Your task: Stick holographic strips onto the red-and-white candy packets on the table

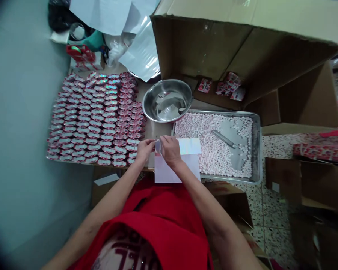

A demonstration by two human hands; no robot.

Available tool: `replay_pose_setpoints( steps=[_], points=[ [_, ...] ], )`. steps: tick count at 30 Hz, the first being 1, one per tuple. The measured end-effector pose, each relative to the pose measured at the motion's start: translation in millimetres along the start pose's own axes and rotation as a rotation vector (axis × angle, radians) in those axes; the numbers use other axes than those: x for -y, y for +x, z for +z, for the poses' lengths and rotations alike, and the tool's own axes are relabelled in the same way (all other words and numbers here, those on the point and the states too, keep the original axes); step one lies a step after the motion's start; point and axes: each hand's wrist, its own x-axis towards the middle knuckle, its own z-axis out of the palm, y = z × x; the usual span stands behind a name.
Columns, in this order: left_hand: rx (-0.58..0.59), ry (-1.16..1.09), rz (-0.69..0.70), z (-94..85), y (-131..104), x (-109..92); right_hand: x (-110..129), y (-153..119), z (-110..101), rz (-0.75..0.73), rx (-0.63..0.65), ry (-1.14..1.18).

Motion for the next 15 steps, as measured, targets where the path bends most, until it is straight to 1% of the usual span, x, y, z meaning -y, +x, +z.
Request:
replay_pose_setpoints(
  steps=[1, 3, 6, 9, 12, 15],
  points=[
    [-0.001, 0.001, -0.003, -0.9, -1, -1, 9, 2, 8, -0.010, 0.016, -0.005],
    [-0.007, -0.005, -0.012, -1.4, -3, -2, 18, 4, 20, -0.016, 0.045, -0.021],
    [-0.034, -0.028, -0.032, 0.9, -7, -1, 19, -1, 33, -0.024, 0.058, -0.031],
    [-0.070, -0.049, -0.055, 3.0, -9, 2, 18, -15, 43, -0.047, 0.042, -0.022],
    [-0.093, -0.071, -0.087, 2.9, -10, 2, 17, -28, 45, -0.083, 0.018, 0.000],
    [-0.081, -0.101, -0.128, 1.1, -11, -2, 16, -32, 39, -0.084, 0.003, 0.022]
  ],
)
